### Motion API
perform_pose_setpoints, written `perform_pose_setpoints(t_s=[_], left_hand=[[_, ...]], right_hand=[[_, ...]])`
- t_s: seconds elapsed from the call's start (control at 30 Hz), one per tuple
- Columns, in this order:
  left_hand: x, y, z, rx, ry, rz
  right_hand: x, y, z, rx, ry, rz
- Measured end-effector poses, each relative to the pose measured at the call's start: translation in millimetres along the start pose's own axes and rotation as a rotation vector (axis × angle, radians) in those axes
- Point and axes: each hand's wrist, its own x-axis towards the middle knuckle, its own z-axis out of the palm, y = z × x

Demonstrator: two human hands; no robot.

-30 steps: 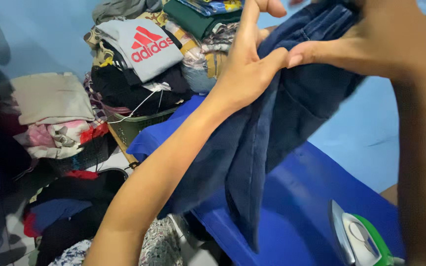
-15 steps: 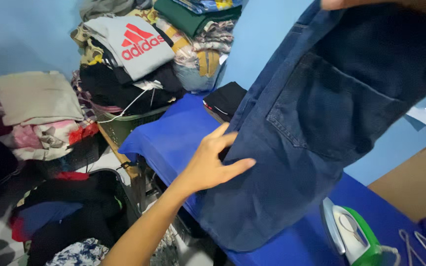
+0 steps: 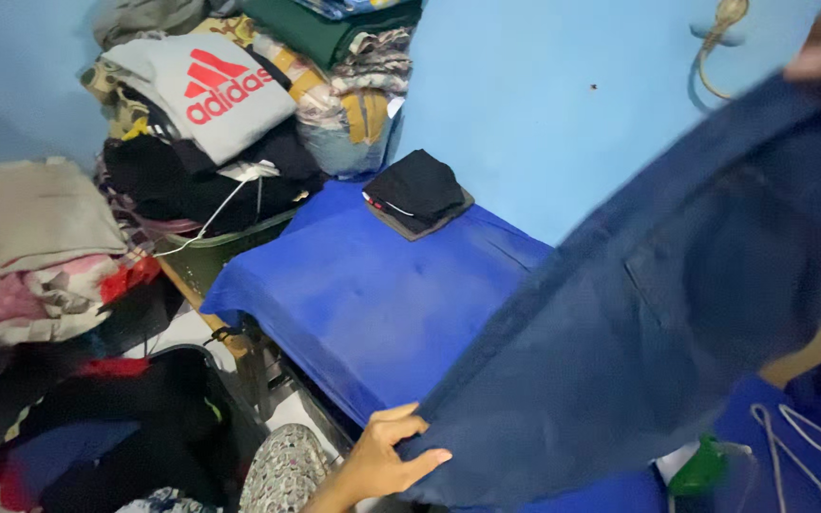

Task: The person irons a black pair of pants on a blue ironing board, then switches to a pair of blue jeans. They smooth the fabric with their hands and use a green and white iron to press both garments, folding the pants before finishing.

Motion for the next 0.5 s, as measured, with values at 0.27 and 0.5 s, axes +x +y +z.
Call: perform_pose_setpoints(t_s=[0.27, 0.5], left_hand=[[112.0, -74.5, -112.1, 0.629, -0.391, 0.168], [172.2, -118.9, -134.0, 0.888, -0.091, 0.608]], right_hand=[[-106.4, 109.3, 218.6, 0.414, 0.0, 0.334], [-167.0, 61.5, 359.7, -0.186, 0.639, 0.128]])
